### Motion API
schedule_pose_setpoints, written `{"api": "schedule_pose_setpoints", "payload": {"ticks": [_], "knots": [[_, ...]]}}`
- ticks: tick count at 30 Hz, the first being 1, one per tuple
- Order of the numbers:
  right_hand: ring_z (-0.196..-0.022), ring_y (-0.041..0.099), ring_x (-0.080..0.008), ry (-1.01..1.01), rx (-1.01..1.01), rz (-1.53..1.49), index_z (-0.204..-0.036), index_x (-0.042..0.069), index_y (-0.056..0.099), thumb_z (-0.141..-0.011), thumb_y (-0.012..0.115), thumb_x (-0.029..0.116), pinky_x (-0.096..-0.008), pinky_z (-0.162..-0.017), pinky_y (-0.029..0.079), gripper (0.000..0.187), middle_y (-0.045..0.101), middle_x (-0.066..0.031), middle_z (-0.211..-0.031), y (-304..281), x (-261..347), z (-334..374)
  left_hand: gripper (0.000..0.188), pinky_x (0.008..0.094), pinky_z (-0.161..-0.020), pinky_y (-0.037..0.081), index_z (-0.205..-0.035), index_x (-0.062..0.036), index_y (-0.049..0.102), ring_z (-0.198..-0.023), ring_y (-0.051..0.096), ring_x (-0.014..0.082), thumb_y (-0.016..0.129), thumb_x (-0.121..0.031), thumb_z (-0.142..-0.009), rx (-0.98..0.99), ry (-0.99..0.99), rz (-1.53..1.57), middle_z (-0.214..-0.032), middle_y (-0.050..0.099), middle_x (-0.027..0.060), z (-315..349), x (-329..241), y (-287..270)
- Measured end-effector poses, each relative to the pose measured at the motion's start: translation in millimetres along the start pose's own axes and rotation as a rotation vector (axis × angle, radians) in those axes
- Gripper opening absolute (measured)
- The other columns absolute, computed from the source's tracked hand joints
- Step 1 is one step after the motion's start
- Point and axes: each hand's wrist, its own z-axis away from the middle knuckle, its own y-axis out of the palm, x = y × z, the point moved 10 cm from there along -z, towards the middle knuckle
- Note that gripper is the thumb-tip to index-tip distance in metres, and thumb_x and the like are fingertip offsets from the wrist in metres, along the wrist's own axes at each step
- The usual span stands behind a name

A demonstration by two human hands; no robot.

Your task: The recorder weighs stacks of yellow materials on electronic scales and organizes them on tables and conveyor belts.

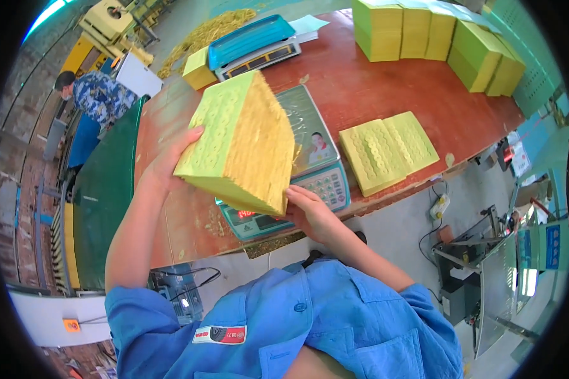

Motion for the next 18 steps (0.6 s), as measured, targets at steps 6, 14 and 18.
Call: {"api": "schedule_pose_setpoints", "payload": {"ticks": [6, 14, 18], "knots": [[-0.115, 0.058, -0.0188, -0.008, -0.001, 0.135, -0.135, 0.0, 0.049, -0.098, 0.057, 0.028, -0.0358, -0.096, 0.047, 0.047, 0.06, -0.0094, -0.125, -1.9, 35.2, 26.9, 0.054, 0.042, -0.098, 0.047, -0.136, -0.006, 0.05, -0.115, 0.059, 0.0245, 0.048, -0.043, -0.097, -0.097, 0.156, 0.133, -0.129, 0.06, 0.0107, 31.2, 28.9, 6.7], [-0.124, 0.05, -0.0196, -0.13, -0.118, 0.249, -0.139, 0.0, 0.045, -0.097, 0.056, 0.028, -0.0347, -0.104, 0.04, 0.052, 0.055, -0.0108, -0.132, -55.9, 171.3, 70.2, 0.046, 0.0399, -0.096, 0.047, -0.136, -0.0105, 0.048, -0.117, 0.056, 0.0221, 0.045, -0.038, -0.099, -0.299, 0.572, -0.202, -0.129, 0.058, 0.009, 9.2, 33.1, 94.8], [-0.115, 0.056, -0.0183, -0.247, -0.133, 0.279, -0.14, 0.006, 0.043, -0.098, 0.052, 0.032, -0.0365, -0.092, 0.049, 0.05, 0.056, -0.0076, -0.129, -121.1, 264.7, 52.1, 0.048, 0.042, -0.092, 0.048, -0.133, -0.0132, 0.05, -0.114, 0.056, 0.0222, 0.049, -0.043, -0.096, -0.056, 0.198, 0.413, -0.128, 0.057, 0.0064, -86.2, 25.3, 206.8]]}}
